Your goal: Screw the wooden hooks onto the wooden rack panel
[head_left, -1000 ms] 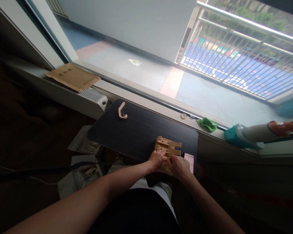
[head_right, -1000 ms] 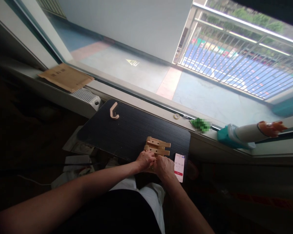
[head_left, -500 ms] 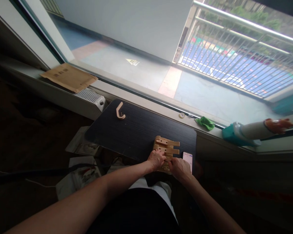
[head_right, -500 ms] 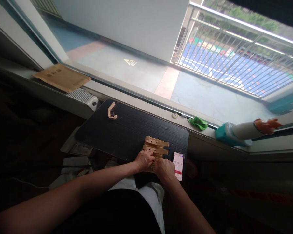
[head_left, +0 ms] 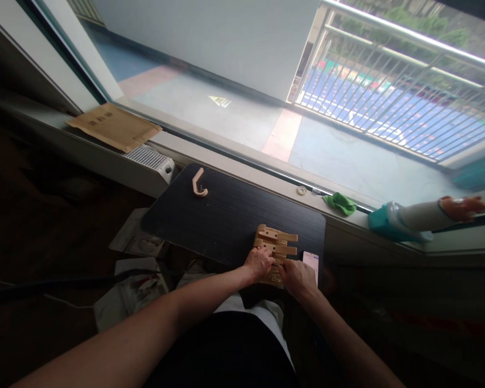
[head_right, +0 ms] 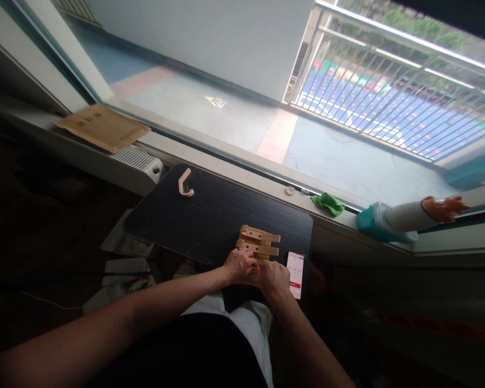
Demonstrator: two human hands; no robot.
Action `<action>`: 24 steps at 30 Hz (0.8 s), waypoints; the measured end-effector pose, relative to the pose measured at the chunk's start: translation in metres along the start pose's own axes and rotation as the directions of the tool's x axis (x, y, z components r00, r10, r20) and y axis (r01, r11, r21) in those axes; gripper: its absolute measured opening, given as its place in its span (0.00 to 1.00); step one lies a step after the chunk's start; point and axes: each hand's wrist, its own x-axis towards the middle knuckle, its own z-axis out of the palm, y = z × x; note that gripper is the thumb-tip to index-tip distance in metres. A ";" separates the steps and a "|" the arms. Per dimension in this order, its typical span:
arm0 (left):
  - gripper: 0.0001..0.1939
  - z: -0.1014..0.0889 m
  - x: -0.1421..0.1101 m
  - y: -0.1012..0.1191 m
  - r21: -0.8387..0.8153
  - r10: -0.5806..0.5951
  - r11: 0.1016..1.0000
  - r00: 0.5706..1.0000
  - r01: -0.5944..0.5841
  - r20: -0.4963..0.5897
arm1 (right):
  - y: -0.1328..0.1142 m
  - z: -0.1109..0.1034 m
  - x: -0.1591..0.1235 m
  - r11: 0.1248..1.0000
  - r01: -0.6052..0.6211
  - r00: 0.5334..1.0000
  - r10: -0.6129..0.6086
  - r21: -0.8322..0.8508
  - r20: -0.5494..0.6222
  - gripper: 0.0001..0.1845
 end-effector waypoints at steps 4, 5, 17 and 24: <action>0.08 0.000 -0.001 -0.001 -0.002 0.015 1.000 1.000 -0.015 -0.015 | 0.002 -0.007 0.000 0.999 0.030 0.999 -0.029 -0.027 0.033 0.16; 0.08 0.000 -0.001 -0.001 -0.005 0.014 1.000 1.000 -0.014 -0.016 | 0.003 -0.009 -0.001 0.994 0.092 0.996 -0.091 -0.053 0.023 0.14; 0.07 0.002 0.000 0.000 -0.002 -0.006 1.000 1.000 0.006 -0.016 | -0.005 -0.006 0.004 0.999 0.018 1.000 -0.019 0.043 0.023 0.16; 0.07 0.001 0.000 -0.001 -0.006 -0.002 1.000 1.000 0.002 -0.006 | 0.000 -0.015 0.001 0.964 0.242 0.970 -0.243 -0.108 -0.002 0.13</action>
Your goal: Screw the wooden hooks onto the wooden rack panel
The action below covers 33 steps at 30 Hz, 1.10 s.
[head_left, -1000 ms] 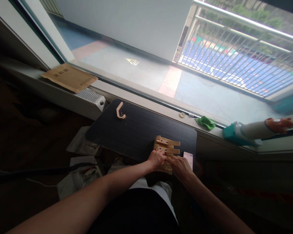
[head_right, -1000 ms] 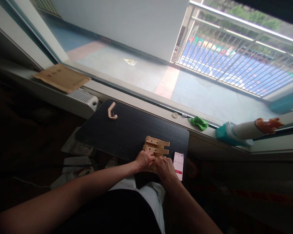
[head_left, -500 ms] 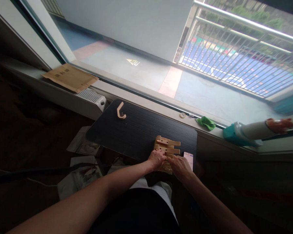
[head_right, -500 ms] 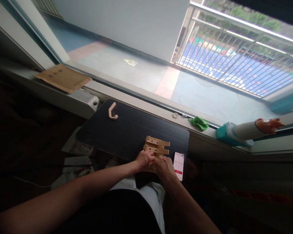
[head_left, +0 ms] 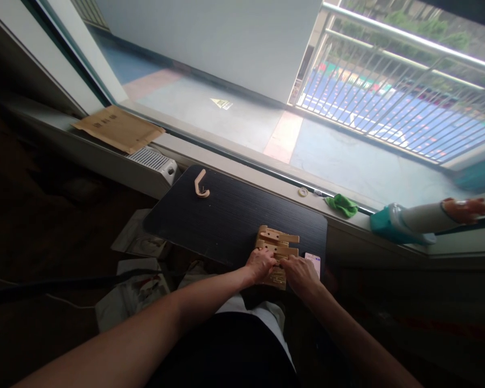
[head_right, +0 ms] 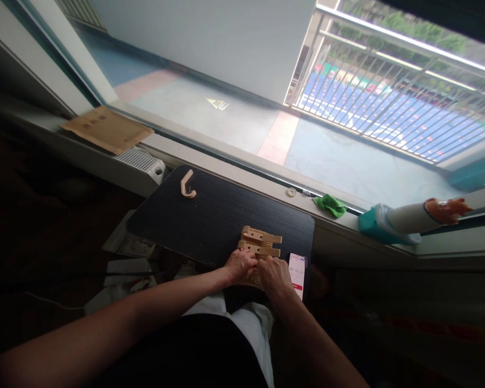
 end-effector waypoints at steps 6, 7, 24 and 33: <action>0.08 -0.001 0.001 0.002 -0.004 -0.008 1.000 1.000 0.008 0.024 | -0.003 0.006 0.004 0.995 -0.092 0.996 0.091 0.031 0.021 0.15; 0.08 -0.001 0.001 0.002 -0.005 -0.008 1.000 1.000 0.008 0.025 | 0.000 0.008 0.005 0.987 -0.150 0.989 0.149 0.058 0.024 0.15; 0.09 -0.013 0.008 -0.010 -0.092 0.035 0.996 0.989 -0.021 0.147 | 0.006 0.019 0.003 0.971 -0.196 0.980 0.200 0.137 -0.017 0.17; 0.09 -0.005 0.009 -0.012 -0.125 0.021 0.992 0.988 -0.002 0.151 | 0.001 0.009 0.007 0.981 -0.156 0.987 0.158 0.112 -0.005 0.16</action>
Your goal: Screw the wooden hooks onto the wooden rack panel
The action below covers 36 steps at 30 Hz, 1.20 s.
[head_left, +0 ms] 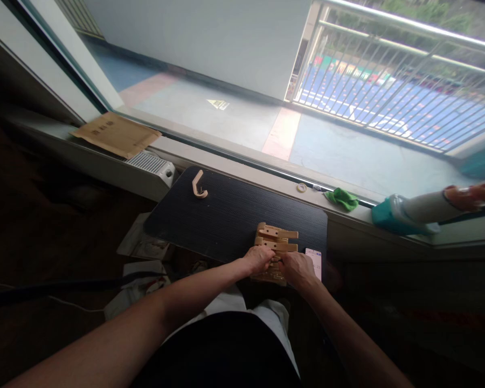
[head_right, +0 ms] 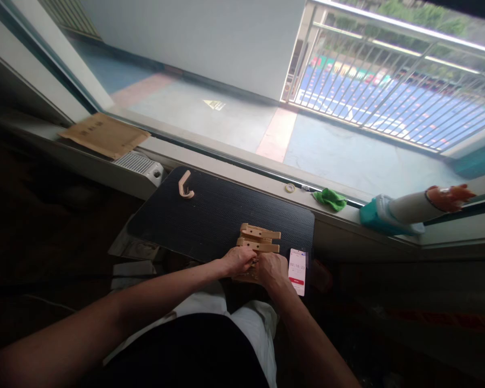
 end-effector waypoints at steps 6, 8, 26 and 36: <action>0.10 0.001 -0.001 0.001 -0.011 0.006 1.000 1.000 -0.006 0.007 | 0.003 0.000 0.002 1.000 0.007 1.000 -0.007 -0.010 0.025 0.17; 0.10 0.002 -0.001 0.000 -0.028 0.008 1.000 1.000 -0.008 -0.004 | 0.001 -0.002 0.003 1.000 0.016 0.999 -0.015 -0.018 0.038 0.17; 0.09 0.013 -0.002 0.007 0.027 -0.045 0.998 0.985 0.050 -0.164 | -0.005 -0.005 0.009 0.999 0.008 0.999 -0.007 -0.035 0.042 0.16; 0.09 0.008 -0.001 0.010 0.068 -0.055 0.996 0.988 0.065 -0.142 | 0.015 -0.005 0.006 0.999 0.054 0.998 -0.054 -0.002 0.038 0.14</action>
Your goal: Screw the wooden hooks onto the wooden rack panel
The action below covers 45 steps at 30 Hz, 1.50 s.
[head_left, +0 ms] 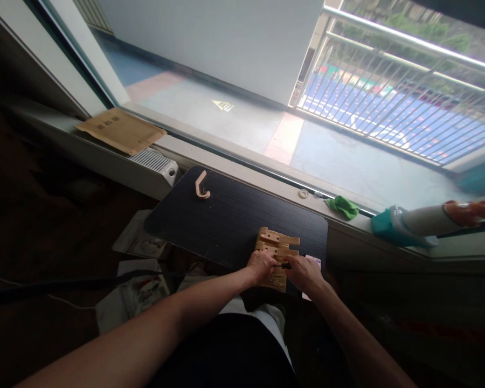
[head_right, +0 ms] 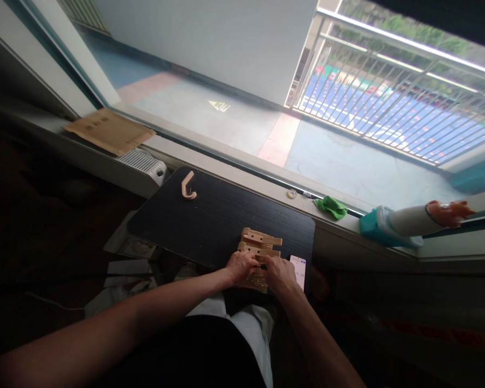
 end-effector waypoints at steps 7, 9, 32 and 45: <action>0.10 0.000 -0.002 0.001 -0.006 -0.010 1.000 1.000 0.010 -0.015 | -0.003 0.003 0.006 0.995 0.099 0.995 -0.100 -0.026 -0.021 0.14; 0.10 0.000 -0.002 0.001 -0.008 -0.013 1.000 1.000 0.013 -0.018 | -0.001 0.006 0.009 1.000 0.014 1.000 -0.014 0.024 0.005 0.13; 0.09 0.001 -0.002 0.000 -0.021 -0.014 1.000 0.999 0.013 -0.030 | -0.010 -0.006 0.005 0.997 -0.071 0.997 0.072 -0.021 0.036 0.16; 0.09 -0.001 -0.003 -0.001 -0.021 0.007 1.000 1.000 -0.007 -0.016 | -0.010 0.003 0.007 0.991 -0.130 0.990 0.129 0.014 0.055 0.18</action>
